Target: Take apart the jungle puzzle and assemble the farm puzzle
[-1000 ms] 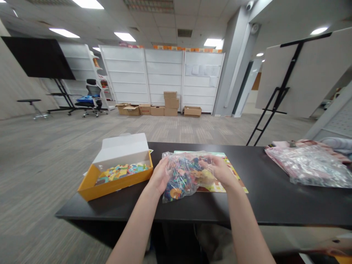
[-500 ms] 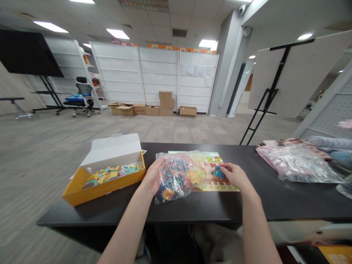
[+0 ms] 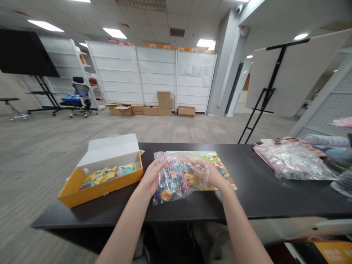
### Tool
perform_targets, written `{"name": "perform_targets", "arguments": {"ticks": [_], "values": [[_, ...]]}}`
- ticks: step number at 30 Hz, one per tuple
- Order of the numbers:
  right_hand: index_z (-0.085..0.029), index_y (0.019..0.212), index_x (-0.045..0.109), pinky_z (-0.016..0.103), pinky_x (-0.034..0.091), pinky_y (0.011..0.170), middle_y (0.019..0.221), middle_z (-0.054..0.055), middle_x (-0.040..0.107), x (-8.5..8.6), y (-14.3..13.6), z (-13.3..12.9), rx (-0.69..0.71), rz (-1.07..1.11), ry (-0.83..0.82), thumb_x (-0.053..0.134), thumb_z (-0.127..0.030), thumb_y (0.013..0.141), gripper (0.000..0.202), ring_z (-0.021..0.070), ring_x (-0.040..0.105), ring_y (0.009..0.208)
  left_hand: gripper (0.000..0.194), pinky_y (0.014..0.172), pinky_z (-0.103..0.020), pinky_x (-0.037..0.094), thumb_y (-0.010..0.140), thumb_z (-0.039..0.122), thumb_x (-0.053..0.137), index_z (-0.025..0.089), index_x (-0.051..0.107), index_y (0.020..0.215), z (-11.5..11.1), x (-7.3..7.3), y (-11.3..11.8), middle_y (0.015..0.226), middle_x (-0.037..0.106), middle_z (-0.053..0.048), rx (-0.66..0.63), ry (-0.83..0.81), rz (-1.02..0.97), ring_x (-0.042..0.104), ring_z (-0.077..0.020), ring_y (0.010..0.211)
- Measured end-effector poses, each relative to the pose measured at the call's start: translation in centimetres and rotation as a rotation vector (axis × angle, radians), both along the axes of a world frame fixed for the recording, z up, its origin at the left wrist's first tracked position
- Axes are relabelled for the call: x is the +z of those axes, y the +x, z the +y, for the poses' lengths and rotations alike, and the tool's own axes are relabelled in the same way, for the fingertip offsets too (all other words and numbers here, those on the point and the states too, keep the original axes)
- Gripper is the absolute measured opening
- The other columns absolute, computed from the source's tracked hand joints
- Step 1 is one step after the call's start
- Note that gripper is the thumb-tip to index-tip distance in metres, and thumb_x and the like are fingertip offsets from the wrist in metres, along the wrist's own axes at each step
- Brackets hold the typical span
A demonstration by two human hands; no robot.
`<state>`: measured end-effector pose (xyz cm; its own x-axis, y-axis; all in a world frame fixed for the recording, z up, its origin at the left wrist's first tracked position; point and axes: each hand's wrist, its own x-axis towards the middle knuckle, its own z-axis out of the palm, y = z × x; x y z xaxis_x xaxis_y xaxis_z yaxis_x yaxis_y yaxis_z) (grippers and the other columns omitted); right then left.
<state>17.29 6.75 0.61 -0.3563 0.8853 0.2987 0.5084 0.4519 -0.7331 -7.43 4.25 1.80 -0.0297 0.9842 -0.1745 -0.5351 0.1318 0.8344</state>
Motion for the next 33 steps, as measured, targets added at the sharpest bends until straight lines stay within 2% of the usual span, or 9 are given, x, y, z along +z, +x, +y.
{"name": "perform_targets", "arguments": {"ticks": [4, 8, 12, 18, 24, 26, 28, 30, 33], "values": [[-0.021, 0.122, 0.071, 0.043, 0.055, 0.093, 0.120, 0.011, 0.074, -1.1, -1.3, 1.3, -0.006, -0.063, 0.049, 0.059, -0.034, 0.092, 0.035, 0.0262, 0.070, 0.099, 0.033, 0.077, -0.035, 0.061, 0.070, 0.018, 0.083, 0.014, 0.070, 0.099, -0.1, 0.1, 0.1, 0.086, 0.079, -0.008, 0.010, -0.004, -0.005, 0.075, -0.0237, 0.078], [-0.024, 0.129, 0.069, 0.042, 0.056, 0.092, 0.127, 0.009, 0.071, -0.9, -1.6, 1.7, 0.071, -0.149, 0.076, 0.062, -0.031, 0.089, 0.042, 0.0254, 0.071, 0.096, 0.034, 0.077, -0.035, 0.060, 0.068, 0.020, 0.085, 0.014, 0.070, 0.098, -0.1, 0.2, 0.1, 0.086, 0.078, -0.009, -0.003, 0.015, -0.004, 0.075, -0.0242, 0.079], [-0.026, 0.128, 0.071, 0.047, 0.049, 0.107, 0.132, 0.007, 0.069, 0.1, -2.1, 1.4, 0.120, -0.178, 0.142, 0.066, -0.031, 0.086, 0.042, 0.0310, 0.063, 0.121, 0.038, 0.072, -0.032, 0.059, 0.066, 0.021, 0.086, 0.013, 0.071, 0.100, -0.1, 0.1, 0.1, 0.089, 0.079, -0.010, 0.007, 0.024, 0.014, 0.075, -0.0241, 0.080], [-0.025, 0.121, 0.072, 0.046, 0.050, 0.104, 0.128, 0.009, 0.071, 0.3, -2.8, 1.4, 0.091, -0.143, 0.115, 0.071, -0.031, 0.080, 0.042, 0.0305, 0.063, 0.119, 0.039, 0.071, -0.031, 0.059, 0.066, 0.020, 0.085, 0.013, 0.071, 0.101, -0.1, 0.0, 0.1, 0.090, 0.079, -0.009, 0.016, 0.025, 0.021, 0.074, -0.0233, 0.079], [-0.018, 0.083, 0.067, 0.034, 0.055, 0.070, 0.081, 0.005, 0.071, 0.6, -0.4, 0.6, -0.062, 0.088, -0.057, 0.067, -0.043, 0.080, 0.026, 0.0214, 0.066, 0.075, 0.039, 0.072, -0.032, 0.059, 0.064, 0.020, 0.086, 0.014, 0.071, 0.099, 0.1, -0.2, -0.1, 0.085, 0.078, -0.007, 0.025, -0.007, 0.005, 0.073, -0.0217, 0.075], [-0.018, 0.084, 0.064, 0.031, 0.054, 0.064, 0.079, 0.005, 0.072, 0.9, 1.7, 0.1, -0.168, 0.197, -0.119, 0.068, -0.045, 0.076, 0.028, 0.0201, 0.066, 0.070, 0.038, 0.072, -0.031, 0.059, 0.062, 0.021, 0.087, 0.014, 0.071, 0.096, 0.2, -0.3, -0.2, 0.083, 0.077, -0.006, 0.032, -0.003, 0.010, 0.073, -0.0204, 0.074], [-0.020, 0.092, 0.063, 0.031, 0.053, 0.062, 0.080, 0.005, 0.074, 1.0, 4.2, -0.4, -0.371, 0.270, -0.121, 0.069, -0.045, 0.074, 0.032, 0.0200, 0.068, 0.067, 0.037, 0.072, -0.030, 0.059, 0.062, 0.022, 0.088, 0.014, 0.071, 0.094, 0.2, -0.4, -0.2, 0.083, 0.077, -0.006, 0.036, -0.003, 0.015, 0.073, -0.0199, 0.074], [-0.020, 0.093, 0.063, 0.031, 0.052, 0.063, 0.082, 0.007, 0.076, 0.9, 6.4, -0.6, -0.584, 0.244, -0.082, 0.071, -0.044, 0.071, 0.033, 0.0215, 0.070, 0.070, 0.037, 0.071, -0.030, 0.058, 0.061, 0.022, 0.088, 0.014, 0.072, 0.093, 0.3, -0.5, -0.2, 0.083, 0.077, -0.006, 0.036, -0.004, 0.014, 0.072, -0.0196, 0.073], [-0.020, 0.090, 0.066, 0.031, 0.050, 0.065, 0.082, 0.008, 0.077, 0.3, 8.4, -0.6, -0.726, 0.121, -0.074, 0.069, -0.042, 0.072, 0.028, 0.0229, 0.071, 0.074, 0.036, 0.069, -0.029, 0.058, 0.060, 0.020, 0.088, 0.015, 0.071, 0.092, 0.2, -0.3, 0.0, 0.080, 0.076, -0.004, 0.038, -0.004, 0.007, 0.071, -0.0179, 0.069]]}}
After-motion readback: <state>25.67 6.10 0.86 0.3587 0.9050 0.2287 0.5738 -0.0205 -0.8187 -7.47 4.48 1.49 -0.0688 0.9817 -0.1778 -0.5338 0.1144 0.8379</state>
